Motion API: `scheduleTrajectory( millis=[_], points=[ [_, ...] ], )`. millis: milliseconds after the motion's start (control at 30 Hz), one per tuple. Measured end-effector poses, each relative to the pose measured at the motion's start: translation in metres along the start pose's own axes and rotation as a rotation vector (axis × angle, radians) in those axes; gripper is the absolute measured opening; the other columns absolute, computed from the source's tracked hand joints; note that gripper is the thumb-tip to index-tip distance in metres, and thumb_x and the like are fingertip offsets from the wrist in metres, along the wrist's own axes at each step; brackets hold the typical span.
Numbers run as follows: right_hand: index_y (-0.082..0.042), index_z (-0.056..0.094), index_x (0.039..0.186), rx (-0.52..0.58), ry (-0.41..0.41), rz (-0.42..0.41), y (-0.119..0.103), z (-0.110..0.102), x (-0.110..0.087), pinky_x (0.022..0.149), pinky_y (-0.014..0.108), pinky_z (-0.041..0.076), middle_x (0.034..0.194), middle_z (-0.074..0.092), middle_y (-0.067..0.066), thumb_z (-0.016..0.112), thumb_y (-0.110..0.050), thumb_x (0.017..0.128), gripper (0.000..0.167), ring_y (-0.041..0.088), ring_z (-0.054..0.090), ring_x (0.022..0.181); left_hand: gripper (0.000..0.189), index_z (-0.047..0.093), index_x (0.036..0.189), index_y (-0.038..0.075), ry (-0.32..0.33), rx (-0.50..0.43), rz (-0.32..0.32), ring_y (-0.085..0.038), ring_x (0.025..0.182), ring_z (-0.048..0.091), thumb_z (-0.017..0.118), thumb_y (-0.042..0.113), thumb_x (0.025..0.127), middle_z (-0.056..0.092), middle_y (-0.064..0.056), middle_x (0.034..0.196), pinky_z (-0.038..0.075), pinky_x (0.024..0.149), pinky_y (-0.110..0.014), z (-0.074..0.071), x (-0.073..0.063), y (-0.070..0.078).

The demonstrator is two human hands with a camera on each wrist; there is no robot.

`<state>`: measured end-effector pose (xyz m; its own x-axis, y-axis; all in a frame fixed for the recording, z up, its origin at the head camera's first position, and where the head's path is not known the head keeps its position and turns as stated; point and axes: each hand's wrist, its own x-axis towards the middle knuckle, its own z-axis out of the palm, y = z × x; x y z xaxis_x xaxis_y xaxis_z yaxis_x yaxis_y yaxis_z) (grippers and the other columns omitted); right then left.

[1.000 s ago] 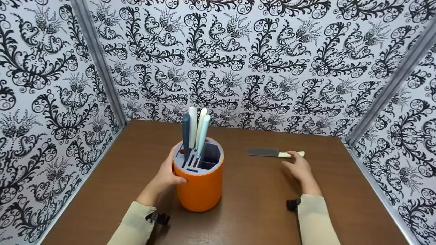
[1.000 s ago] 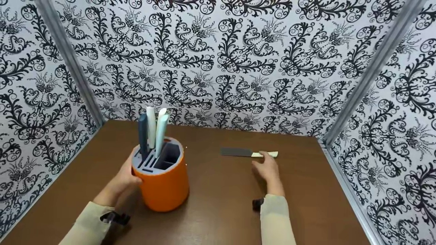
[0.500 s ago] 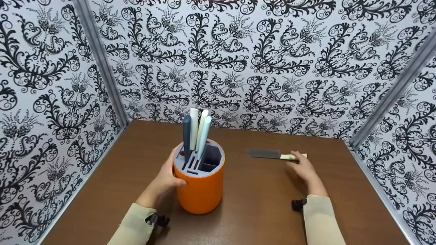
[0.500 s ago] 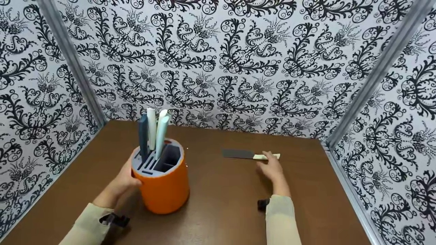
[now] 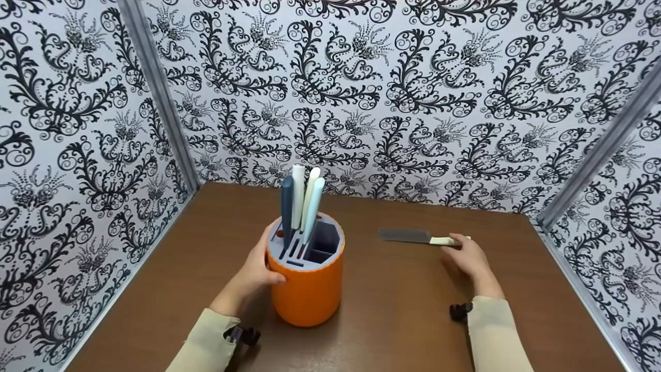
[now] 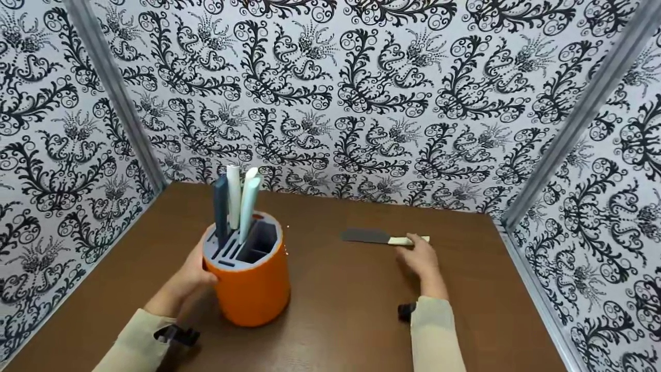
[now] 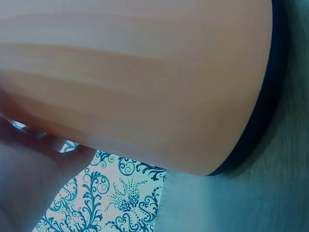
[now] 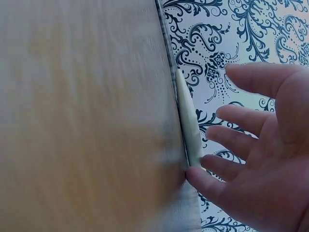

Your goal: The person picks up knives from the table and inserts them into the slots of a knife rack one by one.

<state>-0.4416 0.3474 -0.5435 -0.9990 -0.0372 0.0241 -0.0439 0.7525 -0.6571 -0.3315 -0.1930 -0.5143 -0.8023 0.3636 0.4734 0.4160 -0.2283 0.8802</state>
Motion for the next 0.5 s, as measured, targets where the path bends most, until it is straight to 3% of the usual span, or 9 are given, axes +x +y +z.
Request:
scheduleTrajectory(
  millis=[133, 333, 500],
  points=[
    [0.004, 0.045, 0.156, 0.017, 0.021, 0.029, 0.006, -0.005, 0.005, 0.121, 0.066, 0.036, 0.156, 0.049, 0.035, 0.064, -0.025, 0.105, 0.063, 0.055, 0.043, 0.145, 0.127, 0.021, 0.169, 0.017, -0.008, 0.005, 0.017, -0.025, 0.139, 0.054, 0.098, 0.046, 0.073, 0.046, -0.013, 0.162, 0.048, 0.117, -0.031, 0.000, 0.001, -0.001],
    [0.007, 0.040, 0.158, -0.017, -0.019, 0.046, 0.011, -0.011, 0.004, 0.124, 0.068, 0.030, 0.164, 0.034, 0.037, 0.063, -0.027, 0.106, 0.067, 0.057, 0.031, 0.152, 0.126, 0.020, 0.169, 0.016, -0.012, 0.001, 0.023, -0.026, 0.138, 0.054, 0.097, 0.047, 0.074, 0.045, -0.013, 0.162, 0.049, 0.116, -0.032, 0.000, 0.001, -0.002],
    [0.012, 0.050, 0.149, -0.119, 0.015, -0.014, 0.014, -0.013, 0.004, 0.116, 0.069, 0.039, 0.148, 0.049, 0.042, 0.068, -0.023, 0.101, 0.062, 0.060, 0.047, 0.137, 0.127, 0.021, 0.169, 0.018, -0.003, -0.007, 0.019, -0.023, 0.139, 0.053, 0.097, 0.050, 0.073, 0.045, -0.012, 0.163, 0.048, 0.117, -0.031, 0.000, 0.001, -0.003]
  ],
)
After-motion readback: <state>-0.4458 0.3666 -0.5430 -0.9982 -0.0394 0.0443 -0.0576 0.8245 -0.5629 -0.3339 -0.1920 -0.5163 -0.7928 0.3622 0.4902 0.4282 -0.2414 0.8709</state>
